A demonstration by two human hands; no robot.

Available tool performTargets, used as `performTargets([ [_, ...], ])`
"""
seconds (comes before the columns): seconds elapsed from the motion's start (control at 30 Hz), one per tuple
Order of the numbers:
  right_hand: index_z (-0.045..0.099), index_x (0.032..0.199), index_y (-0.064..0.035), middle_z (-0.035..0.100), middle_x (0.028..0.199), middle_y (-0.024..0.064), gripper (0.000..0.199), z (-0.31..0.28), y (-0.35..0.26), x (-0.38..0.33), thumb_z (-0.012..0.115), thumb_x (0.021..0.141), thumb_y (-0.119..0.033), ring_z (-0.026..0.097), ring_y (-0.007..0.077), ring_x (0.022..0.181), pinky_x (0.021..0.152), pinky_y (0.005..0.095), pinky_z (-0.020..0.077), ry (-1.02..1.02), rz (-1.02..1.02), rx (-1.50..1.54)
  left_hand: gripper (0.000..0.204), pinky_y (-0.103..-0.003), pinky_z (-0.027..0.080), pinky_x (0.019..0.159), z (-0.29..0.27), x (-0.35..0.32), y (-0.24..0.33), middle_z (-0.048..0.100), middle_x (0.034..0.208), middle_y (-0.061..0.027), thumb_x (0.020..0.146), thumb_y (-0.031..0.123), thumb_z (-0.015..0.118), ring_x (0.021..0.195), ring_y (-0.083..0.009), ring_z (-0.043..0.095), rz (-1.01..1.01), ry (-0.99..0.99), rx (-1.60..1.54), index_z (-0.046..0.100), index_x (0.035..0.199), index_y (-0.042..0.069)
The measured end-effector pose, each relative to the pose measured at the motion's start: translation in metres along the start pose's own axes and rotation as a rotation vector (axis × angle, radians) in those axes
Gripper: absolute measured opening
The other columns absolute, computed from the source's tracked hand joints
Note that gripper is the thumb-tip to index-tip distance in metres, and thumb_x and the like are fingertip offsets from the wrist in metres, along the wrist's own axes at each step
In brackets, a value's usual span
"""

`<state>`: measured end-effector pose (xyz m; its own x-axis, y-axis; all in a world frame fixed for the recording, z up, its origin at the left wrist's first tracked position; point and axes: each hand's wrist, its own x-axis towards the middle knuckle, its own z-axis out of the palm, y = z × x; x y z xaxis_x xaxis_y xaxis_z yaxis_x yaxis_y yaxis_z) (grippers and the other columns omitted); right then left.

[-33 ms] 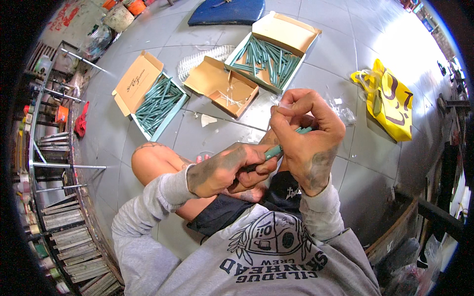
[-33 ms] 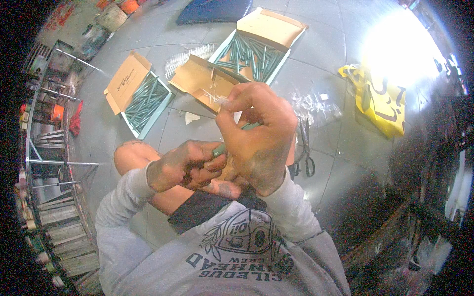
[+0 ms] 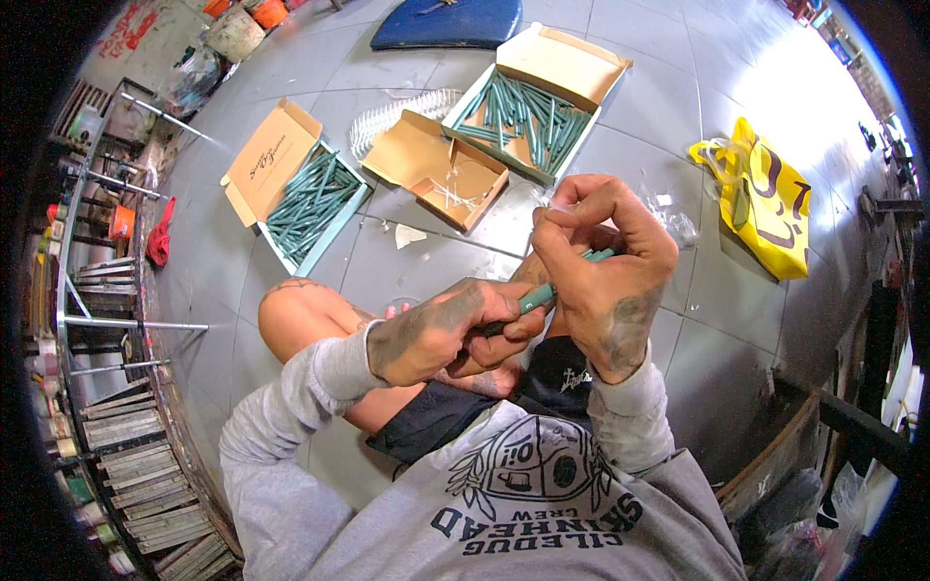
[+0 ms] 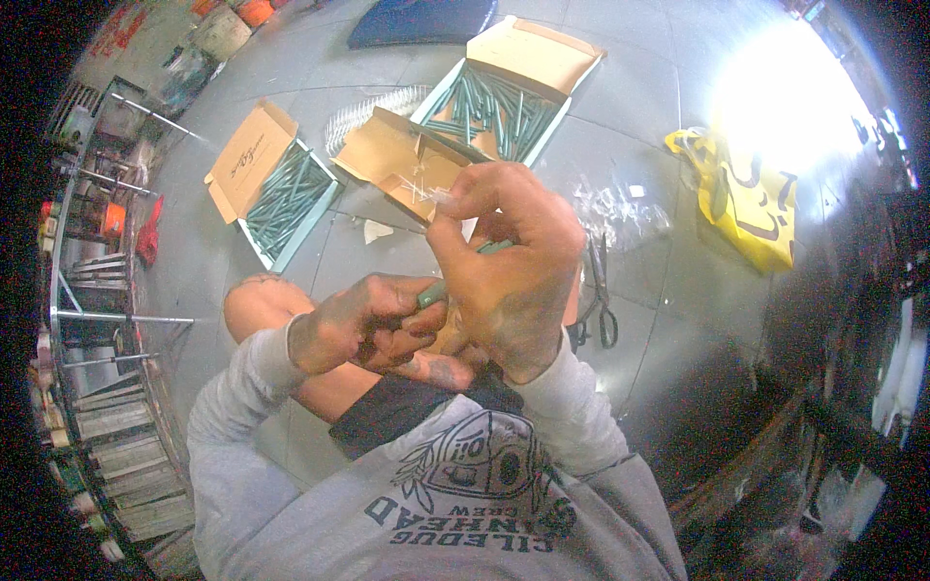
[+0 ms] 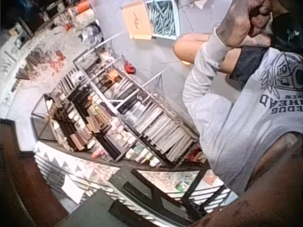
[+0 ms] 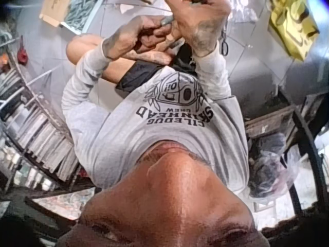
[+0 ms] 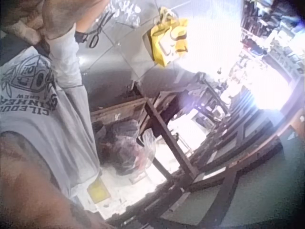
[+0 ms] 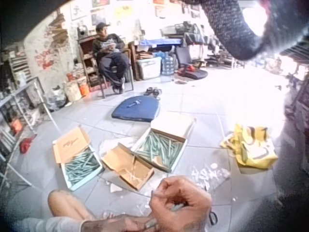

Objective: The person assembles pens by inserting small components and tubes into pen bodies by hand and using scissors.

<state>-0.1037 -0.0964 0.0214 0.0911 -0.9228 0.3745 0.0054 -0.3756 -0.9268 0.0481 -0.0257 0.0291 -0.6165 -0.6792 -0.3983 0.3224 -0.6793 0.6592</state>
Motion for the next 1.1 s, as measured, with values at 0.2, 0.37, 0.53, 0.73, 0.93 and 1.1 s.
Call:
performTargets([
  [0.2,0.058,0.074,-0.0029,0.065,0.083,0.0044,0.011,-0.001,0.0,-0.001,0.067,0.071,0.004,0.06,0.0068,0.067,0.052,0.0215,0.0464,-0.031,0.009,-0.015,0.02,-0.02,0.021,0.043,-0.002,-0.002,0.001,0.023,0.057,0.0072,0.095,0.025,0.036,0.048,-0.0044,0.023,0.034,0.019,0.119,0.041,0.083,0.01],
  [0.37,0.058,0.073,-0.0031,0.065,0.082,0.0043,0.012,0.0,0.0,0.001,0.067,0.07,0.004,0.059,0.0064,0.063,0.051,0.0209,0.0452,-0.01,-0.005,-0.009,0.023,-0.019,0.022,0.044,0.002,-0.002,0.008,0.03,0.063,0.0066,0.097,0.029,0.038,0.051,-0.0032,0.027,0.042,0.028,0.216,0.045,0.089,0.009],
  [0.53,0.058,0.069,-0.004,0.065,0.077,0.0043,0.012,0.001,0.002,0.0,0.067,0.067,0.003,0.056,0.0062,0.057,0.05,0.0212,0.0434,-0.007,-0.015,0.038,0.036,-0.018,0.028,0.044,-0.002,-0.003,0.001,0.039,0.07,0.0051,0.098,0.042,0.041,0.055,-0.0026,0.035,0.135,0.004,0.364,0.047,0.095,0.007],
  [0.73,0.056,0.067,-0.0069,0.065,0.073,0.0027,0.015,0.005,0.004,-0.001,0.068,0.064,0.001,0.053,0.0087,0.049,0.048,0.0235,0.0387,0.004,-0.074,-0.006,0.048,-0.017,0.034,0.05,0.001,-0.005,-0.003,0.041,0.075,0.0026,0.094,0.053,0.048,0.061,-0.0036,0.042,0.203,0.013,0.373,0.046,0.097,0.005],
  [0.93,0.055,0.065,-0.0088,0.065,0.073,0.0005,0.017,0.006,0.001,0.0,0.069,0.062,0.0,0.052,0.0099,0.047,0.05,0.0247,0.036,-0.007,-0.099,-0.046,0.056,-0.018,0.031,0.048,-0.009,-0.003,-0.019,0.041,0.075,0.0018,0.089,0.058,0.055,0.061,-0.0046,0.041,0.19,-0.061,0.13,0.045,0.098,0.003],
  [1.1,0.055,0.065,-0.0092,0.065,0.074,0.0001,0.017,0.007,-0.002,-0.001,0.07,0.063,0.0,0.053,0.0098,0.048,0.051,0.0252,0.036,-0.013,-0.081,-0.052,0.058,-0.018,0.03,0.048,-0.006,-0.006,-0.015,0.041,0.074,0.0018,0.087,0.059,0.056,0.061,-0.0044,0.041,0.184,-0.044,0.167,0.045,0.098,0.003],
])
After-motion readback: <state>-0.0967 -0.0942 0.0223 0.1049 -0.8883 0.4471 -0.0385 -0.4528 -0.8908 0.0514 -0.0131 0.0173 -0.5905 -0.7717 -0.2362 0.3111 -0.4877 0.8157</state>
